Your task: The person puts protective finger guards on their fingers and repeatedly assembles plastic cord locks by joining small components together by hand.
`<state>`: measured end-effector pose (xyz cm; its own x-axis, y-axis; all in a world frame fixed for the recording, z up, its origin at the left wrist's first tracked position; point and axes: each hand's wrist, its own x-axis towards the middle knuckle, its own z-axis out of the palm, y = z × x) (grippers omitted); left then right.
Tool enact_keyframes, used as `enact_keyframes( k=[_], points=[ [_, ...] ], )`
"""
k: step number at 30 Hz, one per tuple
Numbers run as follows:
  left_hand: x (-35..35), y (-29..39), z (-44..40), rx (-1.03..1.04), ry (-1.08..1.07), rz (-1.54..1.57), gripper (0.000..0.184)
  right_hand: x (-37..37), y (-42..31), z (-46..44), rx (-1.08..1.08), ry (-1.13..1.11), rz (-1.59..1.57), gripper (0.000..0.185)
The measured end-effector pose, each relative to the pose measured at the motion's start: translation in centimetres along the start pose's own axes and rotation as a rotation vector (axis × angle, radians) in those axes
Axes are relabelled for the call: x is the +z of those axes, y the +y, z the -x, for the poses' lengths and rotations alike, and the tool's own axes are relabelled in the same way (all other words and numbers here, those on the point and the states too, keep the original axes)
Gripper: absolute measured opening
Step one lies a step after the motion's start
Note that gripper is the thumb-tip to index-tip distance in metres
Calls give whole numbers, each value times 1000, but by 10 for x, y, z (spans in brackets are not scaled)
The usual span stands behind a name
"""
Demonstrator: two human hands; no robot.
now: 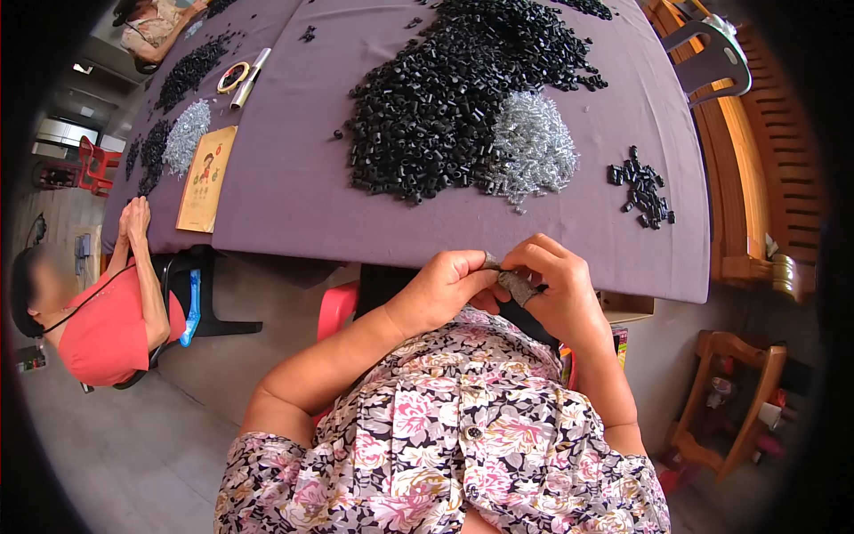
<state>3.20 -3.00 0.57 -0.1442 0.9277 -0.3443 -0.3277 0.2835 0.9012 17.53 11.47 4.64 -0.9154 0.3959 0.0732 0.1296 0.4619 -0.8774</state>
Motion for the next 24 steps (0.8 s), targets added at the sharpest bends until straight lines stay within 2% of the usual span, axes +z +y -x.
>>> enact_keyframes(
  k=[4,12,19,22,24],
  points=[
    [2,2,1,25,-8,78,18,-2,-2,-2,69,8,-33,24],
    [5,-3,1,21,55,59,16,1,1,0,40,35,-55,28],
    [10,-1,2,106,106,-94,14,9,3,4,-57,111,80,30],
    [10,-1,2,148,120,-197,15,8,2,4,15,91,61,31],
    [11,0,2,139,125,-182,15,9,2,4,-54,106,124,32]
  ],
)
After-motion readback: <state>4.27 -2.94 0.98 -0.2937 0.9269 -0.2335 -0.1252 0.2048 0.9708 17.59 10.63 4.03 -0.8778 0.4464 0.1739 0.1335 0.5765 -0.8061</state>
